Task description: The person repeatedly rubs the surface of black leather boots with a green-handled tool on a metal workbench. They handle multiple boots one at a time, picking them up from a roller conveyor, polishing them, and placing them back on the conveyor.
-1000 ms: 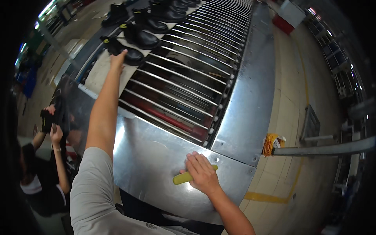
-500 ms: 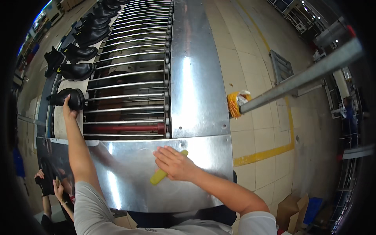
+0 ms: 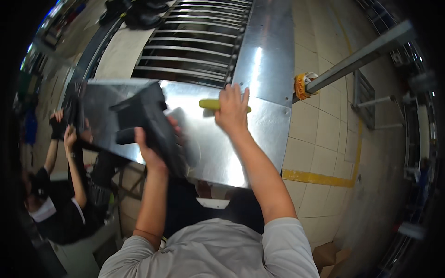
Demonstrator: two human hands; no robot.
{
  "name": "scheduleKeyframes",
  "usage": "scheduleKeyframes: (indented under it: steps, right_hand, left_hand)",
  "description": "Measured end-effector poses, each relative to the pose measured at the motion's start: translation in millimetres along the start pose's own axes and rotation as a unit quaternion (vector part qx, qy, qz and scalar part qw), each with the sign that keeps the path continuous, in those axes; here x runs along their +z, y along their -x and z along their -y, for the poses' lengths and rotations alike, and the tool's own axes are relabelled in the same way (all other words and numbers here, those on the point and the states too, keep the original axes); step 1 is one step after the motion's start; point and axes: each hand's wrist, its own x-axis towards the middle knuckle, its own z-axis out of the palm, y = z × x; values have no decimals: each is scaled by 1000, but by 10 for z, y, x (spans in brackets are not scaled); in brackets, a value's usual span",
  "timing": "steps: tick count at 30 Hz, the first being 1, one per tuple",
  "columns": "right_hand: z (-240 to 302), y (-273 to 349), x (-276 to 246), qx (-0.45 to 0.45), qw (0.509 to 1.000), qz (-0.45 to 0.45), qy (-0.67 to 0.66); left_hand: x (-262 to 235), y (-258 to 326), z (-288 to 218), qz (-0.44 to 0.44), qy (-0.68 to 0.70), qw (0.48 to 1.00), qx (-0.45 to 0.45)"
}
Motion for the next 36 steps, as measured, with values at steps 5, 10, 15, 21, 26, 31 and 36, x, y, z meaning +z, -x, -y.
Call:
scheduleKeyframes:
  steps: [5,10,15,21,26,31,36]
  right_hand:
    - [-136,7,57,12,990,-106,-89]
    - [-21,173,-205,129,926,-158,-316]
    - [340,-51,-623,277,675,-97,-677]
    - [692,-326,-505,252,548,-53,-796]
    - [881,-415,-343,268,563,-21,-782]
    - [904,-452,-275,226,615,41,-754]
    - [765,-165,-267,66,589,57,-804]
  left_hand:
    - [7,744,759,-130,-71,988,39]
    - [114,838,724,-106,-357,915,152]
    - [-11,739,792,-114,-351,908,200]
    - [41,744,766,-105,-362,903,206]
    - [35,777,737,-101,-379,904,169]
    - [42,725,758,-111,-369,903,191]
    - [19,733,770,-125,-380,896,191]
